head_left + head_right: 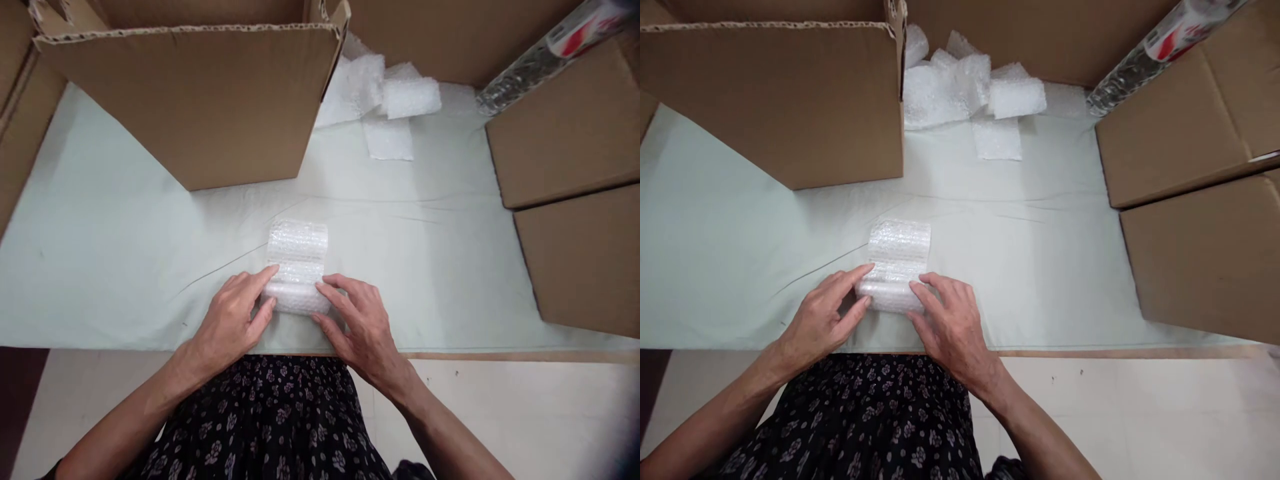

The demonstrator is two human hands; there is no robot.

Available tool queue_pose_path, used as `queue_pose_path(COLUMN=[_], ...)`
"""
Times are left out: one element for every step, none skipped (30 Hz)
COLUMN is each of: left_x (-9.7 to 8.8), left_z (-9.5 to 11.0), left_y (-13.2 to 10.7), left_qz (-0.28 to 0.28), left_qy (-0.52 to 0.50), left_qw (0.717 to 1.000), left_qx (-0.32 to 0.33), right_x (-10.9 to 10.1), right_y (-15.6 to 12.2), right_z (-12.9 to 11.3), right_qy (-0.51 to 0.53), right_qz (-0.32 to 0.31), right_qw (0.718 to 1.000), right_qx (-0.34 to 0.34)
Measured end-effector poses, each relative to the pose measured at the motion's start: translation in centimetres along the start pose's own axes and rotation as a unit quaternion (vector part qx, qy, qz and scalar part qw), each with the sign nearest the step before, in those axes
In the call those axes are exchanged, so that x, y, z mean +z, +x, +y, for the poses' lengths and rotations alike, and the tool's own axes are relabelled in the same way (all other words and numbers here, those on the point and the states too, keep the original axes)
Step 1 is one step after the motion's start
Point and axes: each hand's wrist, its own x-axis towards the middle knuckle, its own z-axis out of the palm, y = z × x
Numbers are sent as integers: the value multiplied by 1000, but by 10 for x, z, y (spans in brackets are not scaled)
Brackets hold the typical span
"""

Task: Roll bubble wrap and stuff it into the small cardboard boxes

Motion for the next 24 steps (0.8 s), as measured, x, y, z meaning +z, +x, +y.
queue_pose_path(left_x=[3,6,8,9,8,7,4,2,-1,-3,-3,-3,-1,2,5,9,13,16,19,22,23,25,25,26], left_z=[-2,-3,-4,-5,-4,-3,-2,0,2,4,6,8,9,10,11,11,12,13,14,15,16,18,19,20], left_y=[5,11,16,20,22,22,20,17,13,8,3,-1,-3,-5,-5,-5,-3,-2,-1,0,1,1,1,1], left_qz=[16,30,40,47,53,59,67,74,80,80,75,68,65,65,71,83,97,108,113,111,102,88,75,68], left_qy=[18,32,36,30,12,-15,-51,-97,-153,-217,-286,-352,-408,-448,-469,-473,-468,-460,-456,-460,-470,-482,-494,-503], left_qw=[1000,999,998,998,997,995,989,980,965,946,922,895,870,849,836,833,834,837,838,834,828,818,809,802], left_qx=[-3,-7,-16,-30,-51,-82,-120,-159,-196,-227,-250,-264,-270,-273,-276,-276,-276,-276,-278,-283,-290,-300,-309,-315], right_x=[0,1,3,5,8,11,13,15,16,17,16,16,15,14,14,13,12,12,12,12,12,13,13,13], right_y=[1,2,4,7,10,14,17,20,22,23,23,22,21,20,18,16,14,13,12,11,10,9,9,9], right_z=[-1,-1,0,1,3,5,7,9,10,10,9,8,6,3,1,-2,-4,-6,-7,-8,-9,-9,-8,-7], right_qy=[-33,-58,-75,-85,-91,-88,-74,-47,-11,31,73,113,151,185,217,245,268,284,292,295,292,281,260,230], right_qz=[10,5,-9,-22,-28,-23,-7,12,25,29,23,10,-5,-16,-25,-31,-34,-37,-40,-43,-47,-48,-46,-35], right_qw=[999,998,996,994,993,993,995,998,999,999,996,989,981,972,962,952,943,936,932,930,932,937,946,959], right_qx=[-13,-30,-47,-63,-73,-75,-66,-48,-20,16,53,90,121,147,166,181,193,203,211,215,212,203,187,164])
